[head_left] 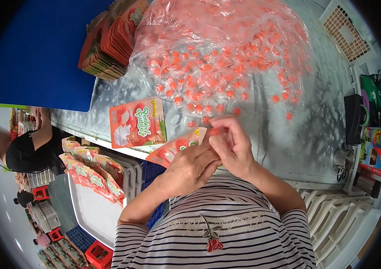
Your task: Packing small pink candies into plastic bags and placing them in a tray.
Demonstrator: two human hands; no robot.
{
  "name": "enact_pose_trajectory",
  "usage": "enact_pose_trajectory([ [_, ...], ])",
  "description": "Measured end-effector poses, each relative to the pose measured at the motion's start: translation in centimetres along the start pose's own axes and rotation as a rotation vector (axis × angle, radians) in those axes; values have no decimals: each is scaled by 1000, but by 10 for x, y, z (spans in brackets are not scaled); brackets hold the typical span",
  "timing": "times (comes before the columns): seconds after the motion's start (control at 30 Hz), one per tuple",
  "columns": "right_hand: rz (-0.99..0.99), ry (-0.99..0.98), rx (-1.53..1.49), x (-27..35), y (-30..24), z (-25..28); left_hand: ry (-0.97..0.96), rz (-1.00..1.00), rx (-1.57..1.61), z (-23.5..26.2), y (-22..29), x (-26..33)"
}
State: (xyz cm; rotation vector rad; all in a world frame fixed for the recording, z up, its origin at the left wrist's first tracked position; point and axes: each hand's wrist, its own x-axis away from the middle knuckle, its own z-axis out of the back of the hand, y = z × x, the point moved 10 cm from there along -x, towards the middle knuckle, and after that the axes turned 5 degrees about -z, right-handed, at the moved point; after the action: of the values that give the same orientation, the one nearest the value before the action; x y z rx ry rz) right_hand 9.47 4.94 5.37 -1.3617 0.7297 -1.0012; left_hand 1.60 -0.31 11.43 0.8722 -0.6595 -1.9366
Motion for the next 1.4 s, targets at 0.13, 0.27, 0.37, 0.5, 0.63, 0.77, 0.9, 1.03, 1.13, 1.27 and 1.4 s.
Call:
enact_pose_trajectory([
  [0.13, 347, -20, 158, 14, -26, -4, 20, 49, 45, 3, -8, 0],
  [0.27, 330, -72, 201, 26, -31, -1, 21, 36, -45, 12, -12, 4],
  [0.37, 272, -31, 51, 29, -42, 18, 35, -10, -90, 12, -2, 7],
  [0.5, 124, -501, 363, 40, -39, -14, 51, -60, -51, 10, 7, 13],
  [0.63, 221, -592, 358, 45, -44, -22, -17, -122, -106, 4, 23, 15],
  [0.77, 326, -640, 568, 53, -37, -41, -88, -303, -79, -6, 52, 25],
  [0.9, 320, -806, 527, 59, -34, -57, -61, -251, -38, -5, 45, 32],
  [1.03, -190, -709, -201, 37, -15, -30, -3, -76, -144, 29, 27, 44],
  [1.13, 20, -103, -36, -8, -2, 24, 134, 25, -220, 64, 23, 49],
  [1.27, 264, -6, 367, -38, 26, -2, 263, 149, -158, 84, 7, 67],
  [1.4, 379, 94, 796, -48, 25, -45, 258, 178, -146, 82, 7, 67],
])
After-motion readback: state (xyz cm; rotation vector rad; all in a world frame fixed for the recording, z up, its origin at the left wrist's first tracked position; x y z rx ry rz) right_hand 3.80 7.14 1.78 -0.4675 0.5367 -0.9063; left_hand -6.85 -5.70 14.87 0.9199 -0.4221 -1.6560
